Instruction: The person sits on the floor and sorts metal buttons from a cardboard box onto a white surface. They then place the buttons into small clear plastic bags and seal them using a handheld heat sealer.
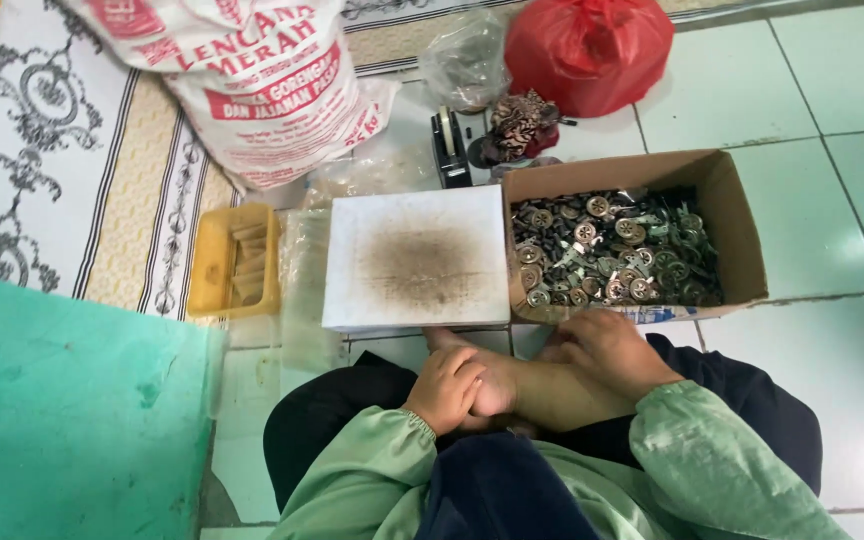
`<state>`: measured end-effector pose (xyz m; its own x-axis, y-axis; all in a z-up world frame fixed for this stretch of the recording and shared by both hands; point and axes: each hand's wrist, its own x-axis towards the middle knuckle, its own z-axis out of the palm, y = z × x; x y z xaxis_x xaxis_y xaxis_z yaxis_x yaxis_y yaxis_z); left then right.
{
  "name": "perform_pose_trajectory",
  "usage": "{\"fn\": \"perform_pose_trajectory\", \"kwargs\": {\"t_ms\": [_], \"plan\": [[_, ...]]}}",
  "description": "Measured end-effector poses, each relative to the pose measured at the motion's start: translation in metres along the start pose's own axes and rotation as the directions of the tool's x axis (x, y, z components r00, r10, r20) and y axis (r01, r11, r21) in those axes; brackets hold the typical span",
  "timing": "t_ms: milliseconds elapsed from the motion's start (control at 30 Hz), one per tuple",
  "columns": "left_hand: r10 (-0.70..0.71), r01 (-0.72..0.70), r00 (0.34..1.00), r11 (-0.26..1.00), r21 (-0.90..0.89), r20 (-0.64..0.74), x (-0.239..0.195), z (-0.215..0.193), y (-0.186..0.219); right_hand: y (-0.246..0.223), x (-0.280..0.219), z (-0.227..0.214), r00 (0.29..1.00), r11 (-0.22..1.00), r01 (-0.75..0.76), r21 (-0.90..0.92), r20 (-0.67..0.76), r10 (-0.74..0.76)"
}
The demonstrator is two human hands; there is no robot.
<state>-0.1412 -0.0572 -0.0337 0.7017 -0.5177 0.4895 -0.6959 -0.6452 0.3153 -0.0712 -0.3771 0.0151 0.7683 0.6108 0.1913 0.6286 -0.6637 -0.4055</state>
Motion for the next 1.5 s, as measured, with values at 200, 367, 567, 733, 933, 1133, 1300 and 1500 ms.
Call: {"fn": "perform_pose_trajectory", "kwargs": {"t_ms": [200, 367, 567, 733, 933, 1133, 1300, 1500], "plan": [[-0.004, 0.007, 0.998, 0.999, -0.048, 0.067, 0.007, 0.014, -0.005, 0.047, -0.005, 0.028, 0.892, 0.88, -0.452, -0.147, -0.093, 0.442], [-0.039, 0.046, 0.994, 0.997, -0.068, 0.098, 0.01, 0.011, -0.008, 0.024, 0.019, 0.021, 0.864, 0.873, -0.368, -0.321, 0.228, 0.448], [-0.277, 0.274, 0.946, 0.961, 0.041, 0.171, -0.013, -0.033, -0.061, 0.018, 0.017, 0.003, 0.812, 0.892, -0.394, -0.22, 0.37, 0.45], [-0.555, 0.533, 0.822, 0.829, 0.171, 0.126, -0.066, -0.091, -0.094, 0.011, 0.023, -0.007, 0.838, 0.903, -0.37, -0.219, 0.341, 0.427], [-0.446, 0.4, 0.834, 0.894, 0.2, 0.325, -0.032, -0.104, -0.035, 0.004, 0.021, 0.03, 0.949, 0.909, -0.255, -0.331, 0.094, 0.3], [-0.491, 0.491, 0.797, 0.866, 0.097, 0.351, -0.033, -0.096, -0.053, -0.013, 0.02, 0.06, 0.993, 0.886, 0.01, -0.463, -0.103, -0.065], [-0.514, 0.543, 0.827, 0.836, -0.085, 0.229, -0.038, -0.1, -0.065, -0.02, 0.021, 0.062, 0.999, 0.859, 0.005, -0.512, -0.033, -0.025], [-0.404, 0.42, 0.886, 0.907, -0.022, 0.225, -0.038, -0.091, -0.05, -0.032, 0.029, 0.066, 0.97, 0.858, 0.133, -0.497, -0.113, -0.216]]}}
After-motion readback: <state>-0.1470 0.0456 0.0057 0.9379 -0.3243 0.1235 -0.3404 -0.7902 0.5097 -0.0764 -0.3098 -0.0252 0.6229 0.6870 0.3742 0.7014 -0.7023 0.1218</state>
